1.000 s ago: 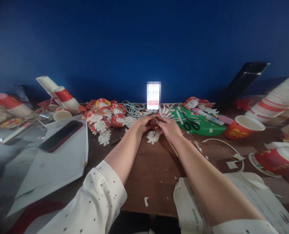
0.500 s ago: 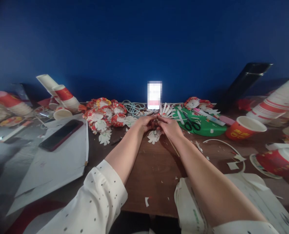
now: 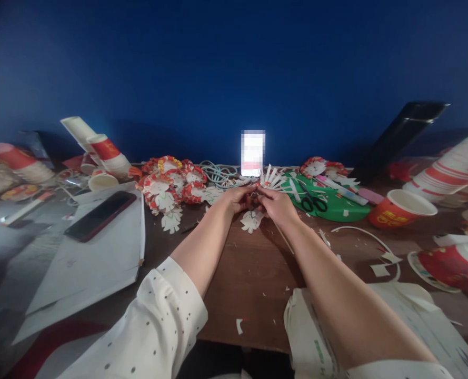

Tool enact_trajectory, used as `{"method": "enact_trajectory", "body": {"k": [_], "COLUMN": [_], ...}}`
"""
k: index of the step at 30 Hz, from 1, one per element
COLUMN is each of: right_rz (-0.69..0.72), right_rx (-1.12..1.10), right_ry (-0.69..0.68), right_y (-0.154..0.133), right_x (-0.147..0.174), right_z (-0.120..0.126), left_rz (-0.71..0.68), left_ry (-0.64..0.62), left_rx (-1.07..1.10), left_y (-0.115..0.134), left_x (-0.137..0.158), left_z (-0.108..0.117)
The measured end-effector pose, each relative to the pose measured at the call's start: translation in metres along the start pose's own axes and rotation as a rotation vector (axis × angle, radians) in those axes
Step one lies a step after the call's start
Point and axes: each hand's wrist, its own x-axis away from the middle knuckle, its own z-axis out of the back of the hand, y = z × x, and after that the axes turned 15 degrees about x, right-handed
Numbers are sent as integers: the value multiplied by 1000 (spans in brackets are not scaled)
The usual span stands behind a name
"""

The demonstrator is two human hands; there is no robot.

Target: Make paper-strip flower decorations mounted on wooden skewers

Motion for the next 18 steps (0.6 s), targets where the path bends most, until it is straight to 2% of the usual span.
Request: {"method": "enact_trajectory", "body": {"k": [7,18], "right_rz": [-45,-84], "right_rx": [-45,-118], "right_ry": [29,23], "right_y": [-3,-6], "right_x": [-1,1], "right_z": [2,4], "left_rz": [-4,-18], "left_ry": [-19,-41], "left_rx": [46,-30], "left_y": [3,0], "left_x": [1,1], "left_z": [3,1]}}
